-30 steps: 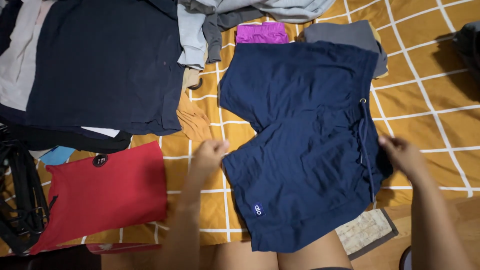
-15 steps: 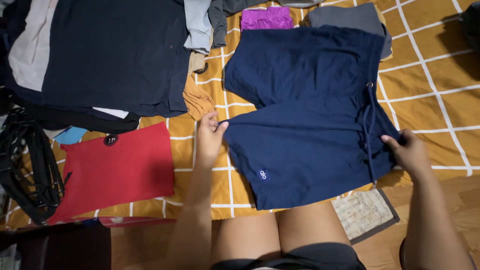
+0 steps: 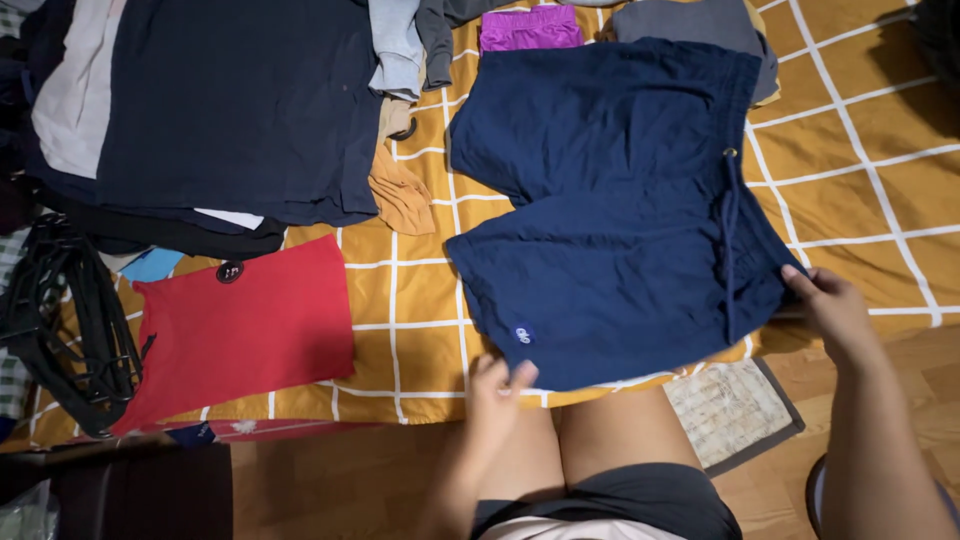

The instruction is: Folding various garments including shirts and shorts on a bed.

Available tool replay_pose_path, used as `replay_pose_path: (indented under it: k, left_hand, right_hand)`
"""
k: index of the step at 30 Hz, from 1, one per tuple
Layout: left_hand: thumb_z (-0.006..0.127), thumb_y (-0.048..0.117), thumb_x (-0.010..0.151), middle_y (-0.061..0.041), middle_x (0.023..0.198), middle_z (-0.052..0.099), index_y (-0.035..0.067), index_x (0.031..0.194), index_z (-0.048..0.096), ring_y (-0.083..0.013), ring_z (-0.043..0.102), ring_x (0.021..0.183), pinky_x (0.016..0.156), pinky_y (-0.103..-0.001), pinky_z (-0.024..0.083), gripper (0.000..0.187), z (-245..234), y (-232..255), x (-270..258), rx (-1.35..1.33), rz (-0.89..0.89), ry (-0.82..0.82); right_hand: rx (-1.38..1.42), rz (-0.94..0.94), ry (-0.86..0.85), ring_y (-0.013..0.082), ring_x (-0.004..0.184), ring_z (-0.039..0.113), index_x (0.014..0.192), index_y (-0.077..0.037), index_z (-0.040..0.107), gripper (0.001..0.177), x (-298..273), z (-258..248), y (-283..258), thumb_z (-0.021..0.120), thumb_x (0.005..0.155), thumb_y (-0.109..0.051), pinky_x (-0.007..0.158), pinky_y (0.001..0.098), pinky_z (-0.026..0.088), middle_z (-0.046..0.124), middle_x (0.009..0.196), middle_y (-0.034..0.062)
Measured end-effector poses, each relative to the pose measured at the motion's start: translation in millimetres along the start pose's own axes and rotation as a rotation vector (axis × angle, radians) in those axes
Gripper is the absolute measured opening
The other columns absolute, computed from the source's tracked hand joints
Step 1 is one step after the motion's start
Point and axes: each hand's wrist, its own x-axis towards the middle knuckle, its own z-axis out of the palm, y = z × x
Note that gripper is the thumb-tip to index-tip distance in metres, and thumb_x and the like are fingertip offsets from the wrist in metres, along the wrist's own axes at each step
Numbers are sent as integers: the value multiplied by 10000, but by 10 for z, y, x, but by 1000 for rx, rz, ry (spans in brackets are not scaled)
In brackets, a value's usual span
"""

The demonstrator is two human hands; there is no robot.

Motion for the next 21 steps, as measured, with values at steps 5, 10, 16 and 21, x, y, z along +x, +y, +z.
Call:
replay_pose_path:
  k: [5,10,16,21]
  left_hand:
    - [726,195,926,-120,854,661,14,1027,743,-280,599,847,780,-366,501,208,-865,963,647,-405,-349,-52]
    - [804,121,819,-127,1030,670,-5,895,691,-335,627,1078,1014,-500,446,186,-948,734,237,51,283,-13]
    - [852,158,800,-111,1029,529,-13,850,687,-203,566,810,662,-336,510,243,-329,-476,-724,-303,-428,-53]
    - [797,183,870,-105,988,499,3,826,671,-160,568,721,603,-271,533,225,-541,20,-493,-610,-907,-31]
  right_hand:
    - [413,-29,-192,135,989,618,1018,-116,622,217,-494,-147,-705,584,1082,-320,913,364,513,644,1056,3]
    - [371,77,-226,186,1114,623,1078,-103,595,209,-483,-48,-298,579,1069,-311,1004,433,497,621,1136,28]
    - [293,216,-305,271,1063,656,1123,-43,603,293,-358,122,-49,643,1016,-313,982,432,535,655,1096,92]
    - [288,274,-264,288,992,634,1172,-47,639,371,-392,106,-243,613,1041,-394,919,410,515,671,1060,132]
